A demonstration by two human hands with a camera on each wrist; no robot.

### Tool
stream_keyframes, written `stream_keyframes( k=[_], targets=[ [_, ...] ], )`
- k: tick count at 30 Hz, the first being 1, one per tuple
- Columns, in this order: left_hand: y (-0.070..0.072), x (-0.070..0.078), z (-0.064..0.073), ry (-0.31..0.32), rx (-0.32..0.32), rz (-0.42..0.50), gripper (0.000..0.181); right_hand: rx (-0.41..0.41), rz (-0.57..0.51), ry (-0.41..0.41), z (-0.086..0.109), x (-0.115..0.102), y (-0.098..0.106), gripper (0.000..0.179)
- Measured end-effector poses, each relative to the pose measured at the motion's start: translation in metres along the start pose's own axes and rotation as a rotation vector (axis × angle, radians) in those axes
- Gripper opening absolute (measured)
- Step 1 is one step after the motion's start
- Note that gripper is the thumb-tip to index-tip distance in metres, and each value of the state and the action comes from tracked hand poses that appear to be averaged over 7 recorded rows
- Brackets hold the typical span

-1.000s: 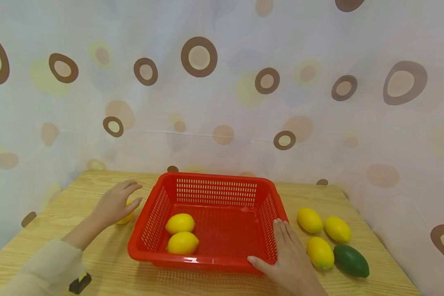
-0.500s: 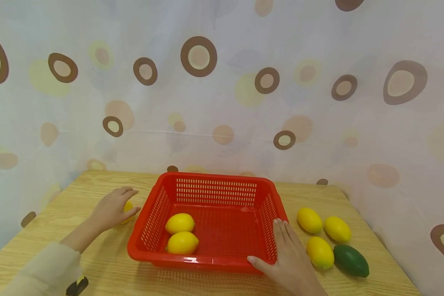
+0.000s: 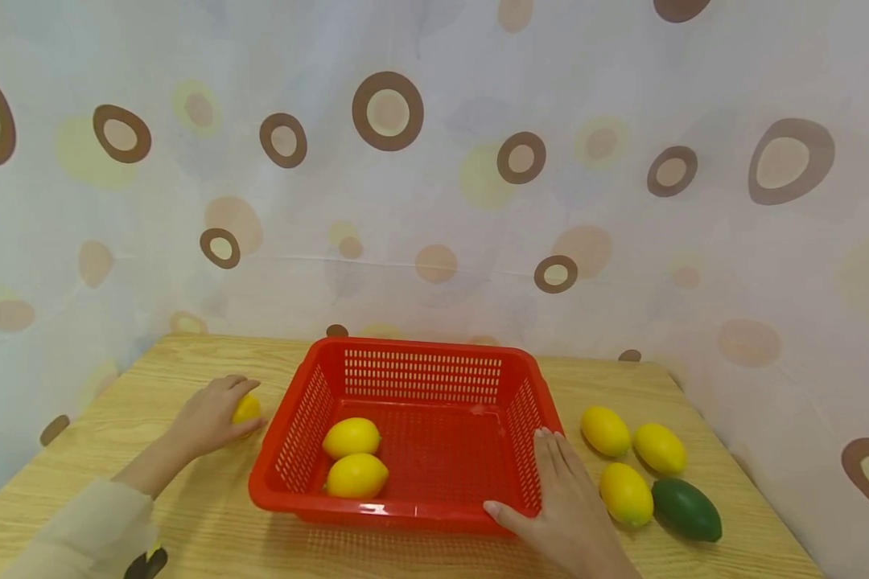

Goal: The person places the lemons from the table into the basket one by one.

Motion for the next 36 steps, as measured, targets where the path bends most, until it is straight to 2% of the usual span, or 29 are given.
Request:
stream_keyframes(
  k=[13,23,36],
  targets=[
    [-0.006,-0.006,0.004,0.041,-0.052,0.041,0.056,0.007,-0.006,0.004,0.000,-0.002,0.002,0.105],
    [-0.009,-0.010,0.004,0.057,-0.114,0.068,0.064,-0.019,-0.007,-0.017,-0.001,-0.001,0.001,0.107],
    [-0.015,-0.018,0.005,0.075,-0.161,0.087,0.065,0.010,-0.009,0.006,0.001,-0.001,0.003,0.105]
  ],
)
Point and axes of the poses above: each hand's wrist, its own z-axis away from the middle knuckle, its own y-axis out of the back of the hand, x = y × z, the point moved 4 cm from there along -z, towards the middle knuckle, and after that the axes turned 3 degrees about x, right-handed, at the moved point
